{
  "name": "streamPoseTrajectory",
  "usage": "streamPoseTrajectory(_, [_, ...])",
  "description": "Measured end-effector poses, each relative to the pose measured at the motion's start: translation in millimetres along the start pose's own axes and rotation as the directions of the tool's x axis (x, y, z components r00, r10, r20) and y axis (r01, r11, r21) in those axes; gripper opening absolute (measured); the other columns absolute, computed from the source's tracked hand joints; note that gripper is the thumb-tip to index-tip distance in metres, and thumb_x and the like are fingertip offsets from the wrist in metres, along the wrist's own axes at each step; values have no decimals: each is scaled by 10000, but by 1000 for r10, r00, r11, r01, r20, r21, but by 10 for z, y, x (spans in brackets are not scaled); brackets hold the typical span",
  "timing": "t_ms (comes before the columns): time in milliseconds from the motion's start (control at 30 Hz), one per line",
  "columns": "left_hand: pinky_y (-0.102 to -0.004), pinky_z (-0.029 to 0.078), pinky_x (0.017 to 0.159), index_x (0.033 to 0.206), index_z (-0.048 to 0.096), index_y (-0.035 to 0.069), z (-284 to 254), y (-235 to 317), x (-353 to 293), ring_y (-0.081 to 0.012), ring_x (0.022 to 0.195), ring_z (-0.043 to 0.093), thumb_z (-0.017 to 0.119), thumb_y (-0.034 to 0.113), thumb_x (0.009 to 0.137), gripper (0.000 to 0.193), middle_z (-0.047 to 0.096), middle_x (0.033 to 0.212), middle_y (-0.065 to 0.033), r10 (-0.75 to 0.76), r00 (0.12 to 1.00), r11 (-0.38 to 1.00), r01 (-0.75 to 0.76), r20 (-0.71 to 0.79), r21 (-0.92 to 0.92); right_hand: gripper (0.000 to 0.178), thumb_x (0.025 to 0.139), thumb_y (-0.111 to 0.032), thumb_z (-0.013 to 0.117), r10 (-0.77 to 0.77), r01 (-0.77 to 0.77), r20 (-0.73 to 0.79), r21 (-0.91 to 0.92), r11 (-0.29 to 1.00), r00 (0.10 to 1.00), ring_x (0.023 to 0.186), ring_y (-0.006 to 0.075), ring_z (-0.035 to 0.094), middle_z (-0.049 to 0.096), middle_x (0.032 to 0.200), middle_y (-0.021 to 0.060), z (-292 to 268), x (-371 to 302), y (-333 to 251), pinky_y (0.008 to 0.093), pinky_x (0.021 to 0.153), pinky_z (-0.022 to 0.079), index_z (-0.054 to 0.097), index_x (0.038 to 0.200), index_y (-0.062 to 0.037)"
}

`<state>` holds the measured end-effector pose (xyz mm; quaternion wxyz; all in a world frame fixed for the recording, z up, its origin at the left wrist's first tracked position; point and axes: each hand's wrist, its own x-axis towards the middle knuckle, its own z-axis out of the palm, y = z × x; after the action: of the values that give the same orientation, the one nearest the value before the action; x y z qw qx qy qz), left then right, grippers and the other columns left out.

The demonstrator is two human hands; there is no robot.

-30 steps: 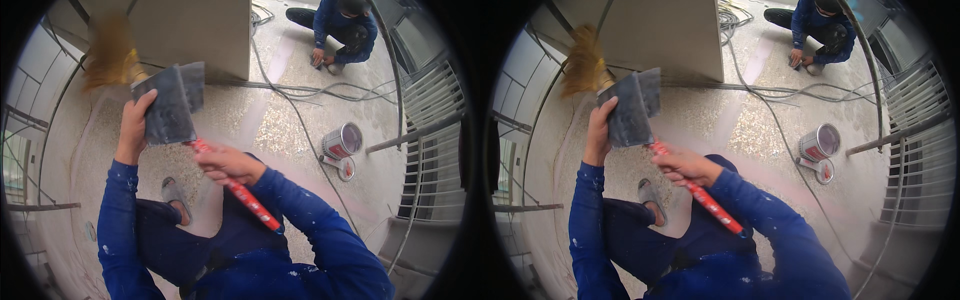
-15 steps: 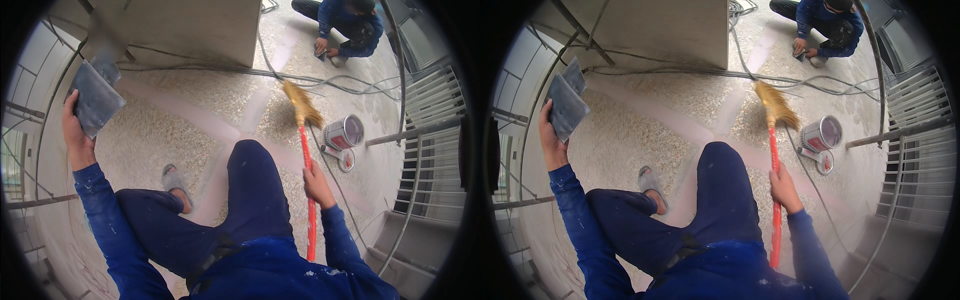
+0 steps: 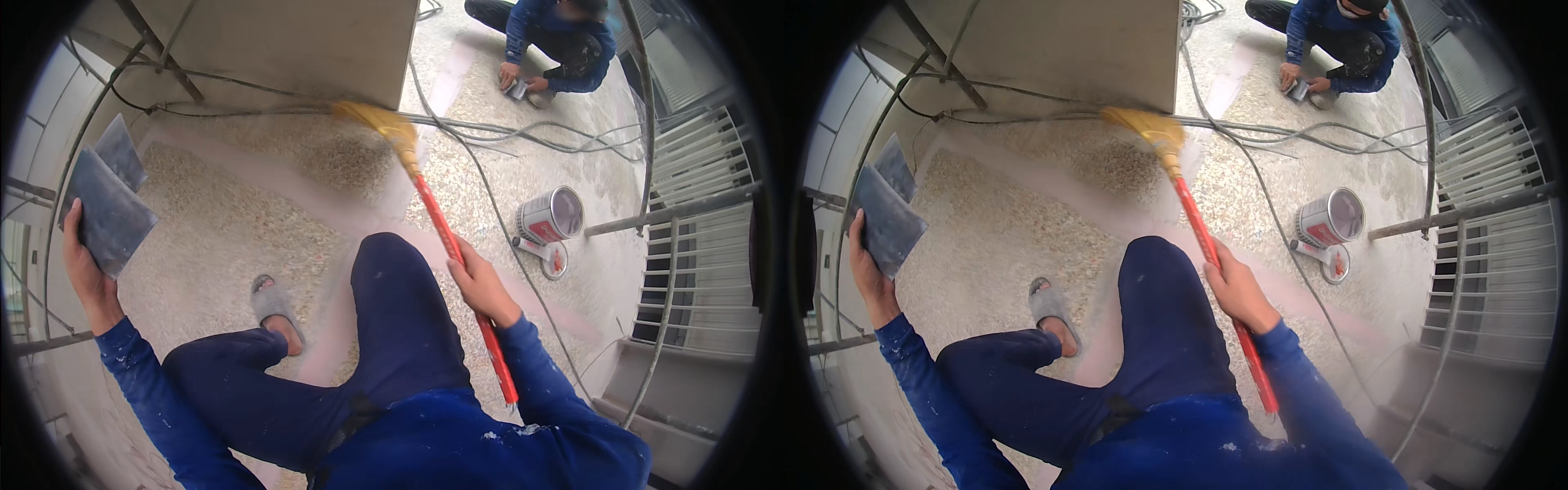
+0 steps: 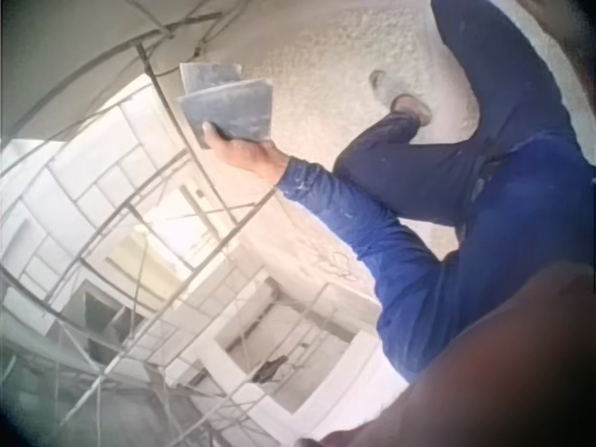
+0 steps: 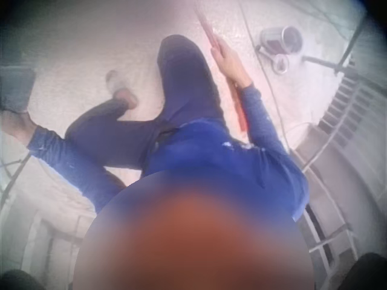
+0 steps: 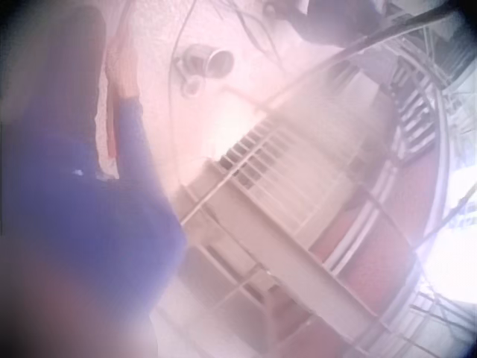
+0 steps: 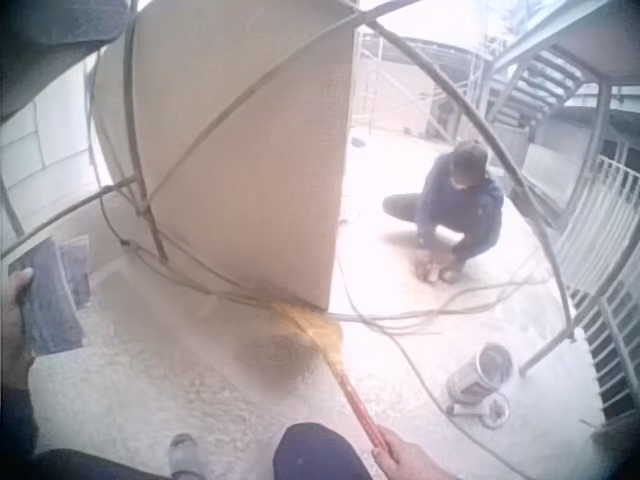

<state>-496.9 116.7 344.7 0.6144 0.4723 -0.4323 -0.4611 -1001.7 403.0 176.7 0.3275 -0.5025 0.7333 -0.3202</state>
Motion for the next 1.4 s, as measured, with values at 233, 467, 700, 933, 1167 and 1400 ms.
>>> streamPoseTrajectory(233, [-318, 529, 944, 1240, 640, -15, 129, -61, -22, -193, 1054, 672, 613, 271, 1004, 371, 666, 1185, -88, 1, 1000, 1000, -1, -11, 23, 424, 958, -246, 504, 313, -313, 36, -8, 950, 949, 932, 463, 670, 675, 986, 322, 407, 1102, 451, 502, 841, 519, 546, 1298, 5])
streamPoseTrajectory(467, [-321, 516, 973, 1265, 627, -28, -16, 7, -97, -195, 1106, 656, 605, 273, 1007, 397, 658, 1216, -89, 33, 999, 998, -33, 5, 53, 490, 987, -215, 517, -96, 96, -13, 40, 995, 995, 977, 479, 662, 677, 1032, 315, 639, 1041, 359, 482, 881, 516, 463, 1431, -17])
streamPoseTrajectory(700, [-329, 514, 981, 1256, 633, -25, -427, 84, -91, -206, 1104, 658, 579, 233, 1019, 355, 655, 1229, -100, 48, 988, 998, -41, -146, 55, 489, 997, -201, 514, 255, -255, -11, -44, 966, 967, 903, 398, 698, 683, 967, 272, 152, -198, 266, 425, 802, 529, 448, 1443, -11])
streamPoseTrajectory(933, [-324, 502, 994, 1256, 637, -27, -90, -29, -12, -208, 1107, 653, 595, 263, 1010, 383, 663, 1219, -107, 12, 998, 998, -9, -63, 56, 474, 1019, -245, 518, 175, -360, 428, 402, 842, 887, 667, 236, 607, 649, 843, 118, 915, 993, 36, 389, 688, 523, 448, 1425, -9])
streamPoseTrajectory(1167, [-325, 501, 1012, 1275, 638, -20, -21, -12, -39, -225, 1147, 644, 581, 258, 1016, 384, 648, 1251, -116, 167, 981, 969, -145, -97, 197, 496, 1014, -246, 543, -69, 81, 111, -104, 991, 991, 929, 473, 679, 679, 1044, 301, 210, 472, 232, 467, 806, 541, 442, 1475, -92])
streamPoseTrajectory(1400, [-335, 500, 1041, 1348, 612, 17, 11, -55, -78, -223, 1192, 625, 458, 193, 1062, 369, 596, 1348, -133, 252, 962, 926, -209, -104, 316, 358, 920, -267, 627, 286, -36, 118, -876, 481, 951, 895, 411, 689, 716, 966, 221, -1495, 237, 564, 514, 785, 545, 679, 1255, -153])
